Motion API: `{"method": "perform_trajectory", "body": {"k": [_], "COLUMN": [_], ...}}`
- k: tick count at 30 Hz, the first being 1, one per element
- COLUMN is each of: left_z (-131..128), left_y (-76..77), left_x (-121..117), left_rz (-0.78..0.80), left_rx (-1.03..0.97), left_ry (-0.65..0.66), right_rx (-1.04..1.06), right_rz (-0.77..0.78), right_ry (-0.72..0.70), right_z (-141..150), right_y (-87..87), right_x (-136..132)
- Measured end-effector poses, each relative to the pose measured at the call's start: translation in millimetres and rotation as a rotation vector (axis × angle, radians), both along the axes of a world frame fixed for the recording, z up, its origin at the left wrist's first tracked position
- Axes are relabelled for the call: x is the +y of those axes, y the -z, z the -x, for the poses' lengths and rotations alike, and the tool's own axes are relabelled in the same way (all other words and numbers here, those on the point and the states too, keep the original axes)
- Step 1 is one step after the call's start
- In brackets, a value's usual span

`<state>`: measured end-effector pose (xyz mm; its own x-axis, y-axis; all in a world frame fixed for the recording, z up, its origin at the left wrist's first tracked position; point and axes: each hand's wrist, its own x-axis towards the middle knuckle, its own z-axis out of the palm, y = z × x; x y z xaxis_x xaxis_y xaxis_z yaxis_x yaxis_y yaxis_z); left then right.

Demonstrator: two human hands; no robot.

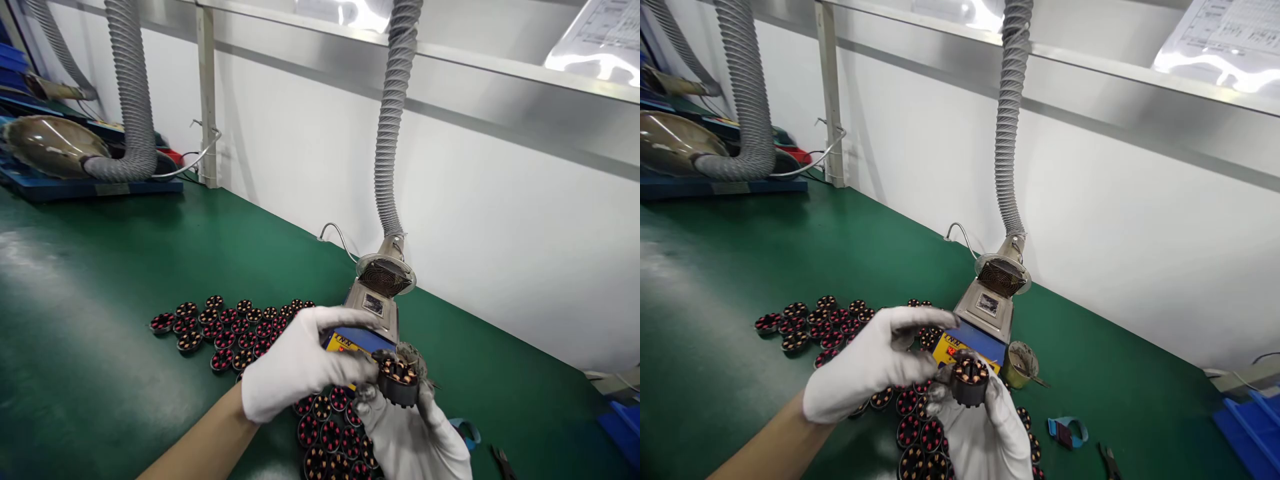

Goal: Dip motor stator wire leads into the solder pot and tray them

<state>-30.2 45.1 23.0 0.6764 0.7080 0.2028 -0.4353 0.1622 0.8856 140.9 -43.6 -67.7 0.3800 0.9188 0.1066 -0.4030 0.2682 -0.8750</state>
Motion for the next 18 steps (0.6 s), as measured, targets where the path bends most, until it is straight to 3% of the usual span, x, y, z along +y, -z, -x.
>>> {"method": "perform_trajectory", "body": {"k": [2,6,10,12,15,18], "left_z": [-2.5,-9.6,-0.6,4.4,3.3,-3.7], "left_y": [-2.6,1.9,0.3,-3.8,-6.5,-4.1], "left_x": [-5.2,-16.3,-13.0,-8.9,-7.3,-11.6], "left_rz": [0.023,0.024,-0.052,-0.117,-0.149,-0.18], "left_rx": [0.054,-0.05,-0.135,-0.048,0.097,0.01], "left_ry": [0.066,-0.077,-0.215,-0.166,0.042,0.009], "right_rx": [-0.027,-0.135,-0.155,-0.15,-0.145,-0.147], "right_rz": [0.021,0.068,0.069,0.063,0.051,0.035], "right_ry": [0.018,0.083,0.111,0.127,0.162,0.19], "right_z": [1.5,4.5,4.4,6.1,11.7,18.8], "right_y": [-0.9,-6.0,-9.6,-10.7,-11.7,-14.4], "right_x": [-1.0,-2.4,-3.2,-3.8,-5.2,-5.6]}}
